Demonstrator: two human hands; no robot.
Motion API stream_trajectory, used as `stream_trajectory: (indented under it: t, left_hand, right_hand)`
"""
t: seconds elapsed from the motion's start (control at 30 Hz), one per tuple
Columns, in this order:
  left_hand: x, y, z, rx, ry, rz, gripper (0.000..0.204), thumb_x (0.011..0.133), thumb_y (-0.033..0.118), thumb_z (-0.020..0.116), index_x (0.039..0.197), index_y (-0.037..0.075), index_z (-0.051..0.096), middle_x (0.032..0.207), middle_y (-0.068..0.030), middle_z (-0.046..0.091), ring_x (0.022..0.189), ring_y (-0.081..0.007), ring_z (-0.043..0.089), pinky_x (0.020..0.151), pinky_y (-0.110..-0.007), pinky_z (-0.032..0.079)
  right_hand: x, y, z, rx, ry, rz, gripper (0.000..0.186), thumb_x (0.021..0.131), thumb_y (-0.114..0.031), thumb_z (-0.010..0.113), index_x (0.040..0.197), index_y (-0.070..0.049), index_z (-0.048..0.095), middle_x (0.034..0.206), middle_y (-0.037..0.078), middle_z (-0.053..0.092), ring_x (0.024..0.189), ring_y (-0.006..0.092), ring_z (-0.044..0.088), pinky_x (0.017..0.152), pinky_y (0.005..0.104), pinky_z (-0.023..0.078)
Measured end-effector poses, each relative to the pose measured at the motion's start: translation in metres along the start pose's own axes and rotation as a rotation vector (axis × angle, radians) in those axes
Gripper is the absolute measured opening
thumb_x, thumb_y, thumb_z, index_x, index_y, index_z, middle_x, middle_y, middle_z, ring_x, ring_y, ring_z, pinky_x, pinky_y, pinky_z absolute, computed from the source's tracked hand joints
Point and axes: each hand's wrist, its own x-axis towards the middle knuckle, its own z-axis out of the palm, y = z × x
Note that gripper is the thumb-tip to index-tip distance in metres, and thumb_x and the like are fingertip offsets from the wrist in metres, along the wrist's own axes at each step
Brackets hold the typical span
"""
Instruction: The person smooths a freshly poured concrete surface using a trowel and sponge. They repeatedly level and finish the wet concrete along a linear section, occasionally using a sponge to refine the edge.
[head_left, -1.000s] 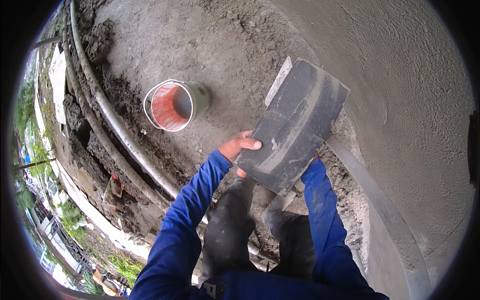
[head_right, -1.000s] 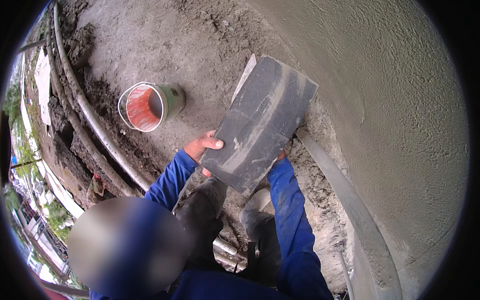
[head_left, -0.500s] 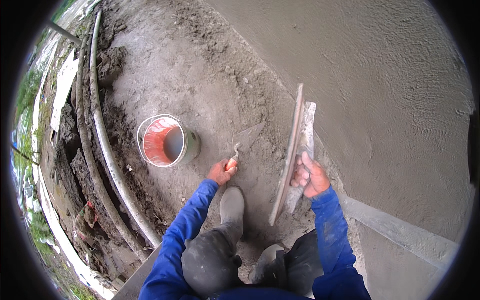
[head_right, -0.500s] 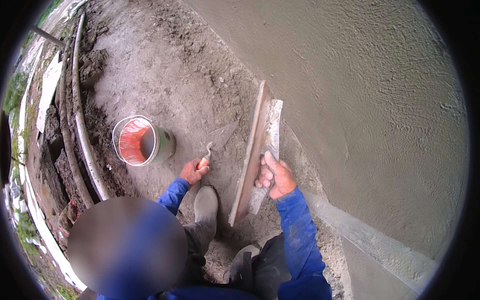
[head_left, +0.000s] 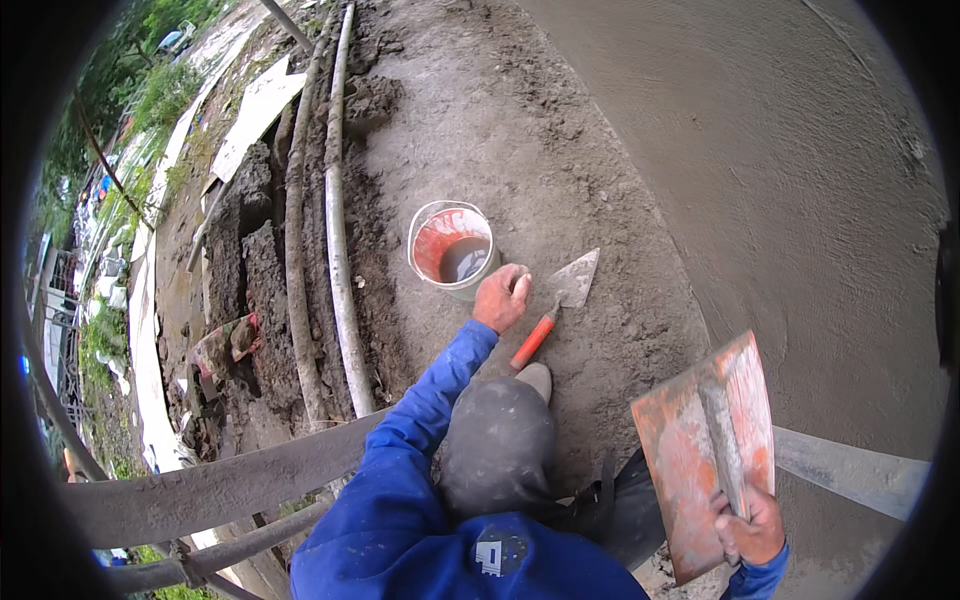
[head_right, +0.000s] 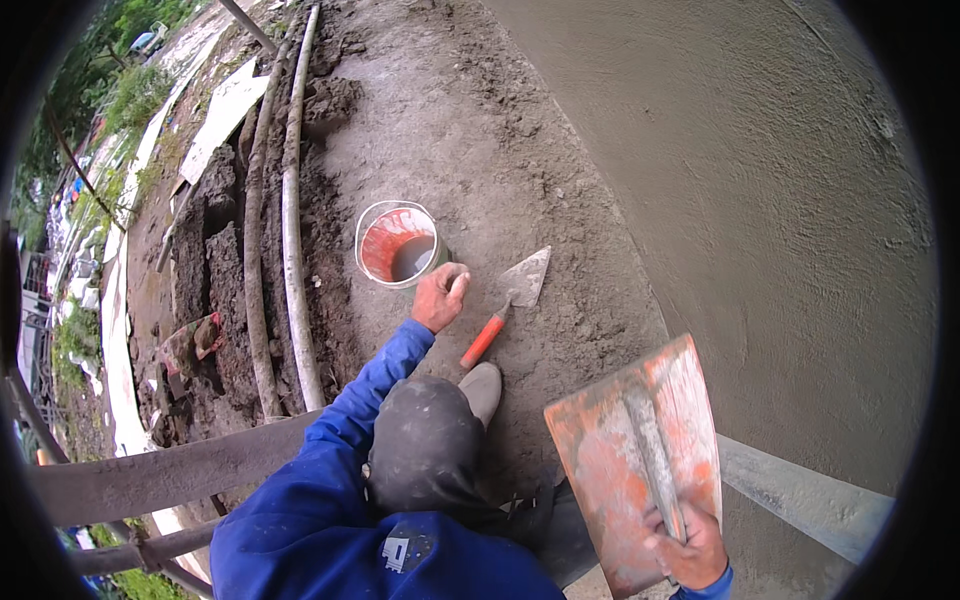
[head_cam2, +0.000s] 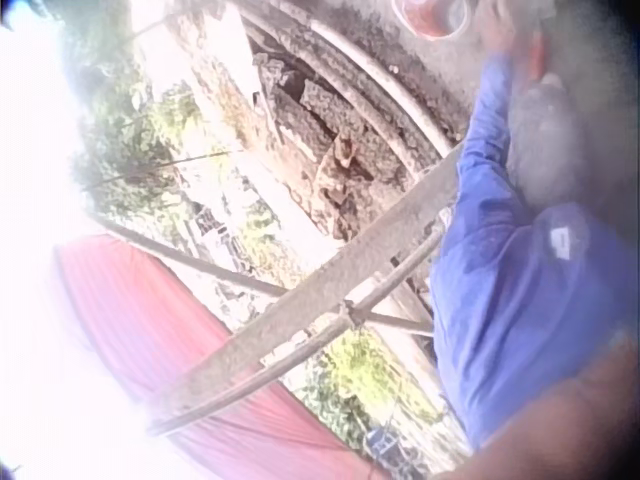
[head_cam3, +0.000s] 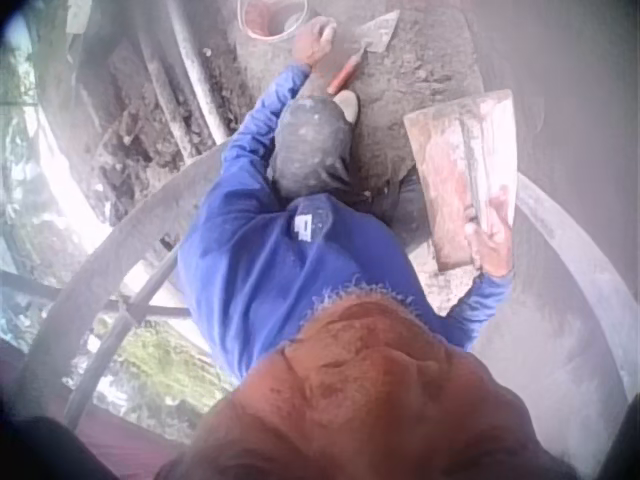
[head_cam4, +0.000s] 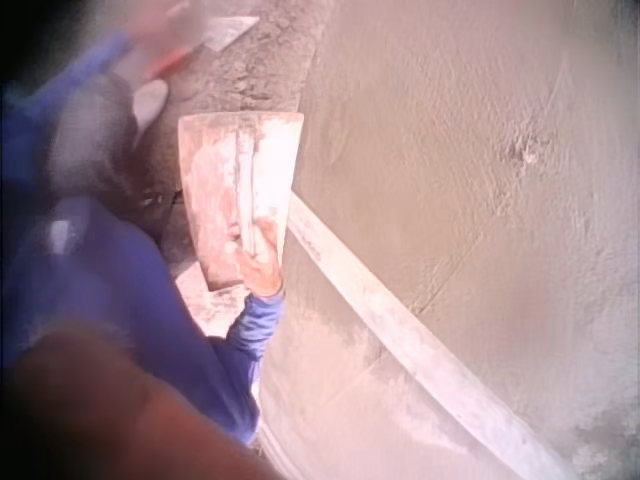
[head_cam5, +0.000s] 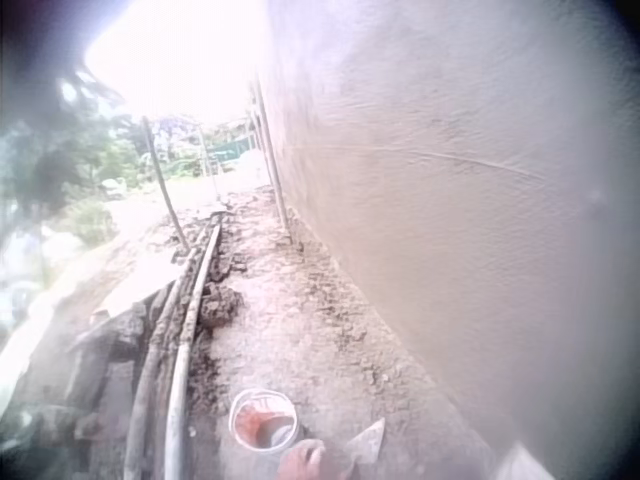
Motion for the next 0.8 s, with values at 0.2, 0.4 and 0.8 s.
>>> stream_trajectory:
  t: [0.2,0.4,0.8]
  left_hand:
    - [0.058,-0.158,-0.045,0.537,-0.128,-0.319,0.029,0.086,0.024,0.051,0.098,0.003,0.068,0.103,-0.0242,0.067,0.096,-0.0409,0.065,0.087,-0.047,0.051]
    - [0.119,-0.280,-0.052,0.639,-0.574,-0.284,0.038,0.071,0.017,0.068,0.107,0.006,0.071,0.109,-0.0196,0.069,0.106,-0.0320,0.065,0.090,-0.039,0.051]
    - [0.100,-0.217,-0.017,1.108,-0.852,-0.425,0.048,0.093,0.024,0.046,0.139,0.014,0.050,0.141,-0.0110,0.052,0.131,-0.0282,0.049,0.104,-0.049,0.038]
  right_hand:
    - [-0.070,-0.009,0.013,-0.434,-0.006,0.110,0.021,0.083,-0.016,0.070,0.102,-0.007,0.066,0.109,0.013,0.062,0.113,0.0279,0.052,0.108,0.0403,0.031]
    - [-0.131,0.102,-0.024,-0.309,0.314,0.070,0.032,0.079,-0.009,0.071,0.110,-0.002,0.063,0.111,0.015,0.060,0.105,0.0280,0.055,0.097,0.0384,0.043]
    - [-0.162,0.440,-0.064,-0.595,0.940,0.493,0.065,0.084,-0.023,0.072,0.135,0.002,0.042,0.125,0.021,0.055,0.114,0.0319,0.053,0.093,0.0421,0.047]
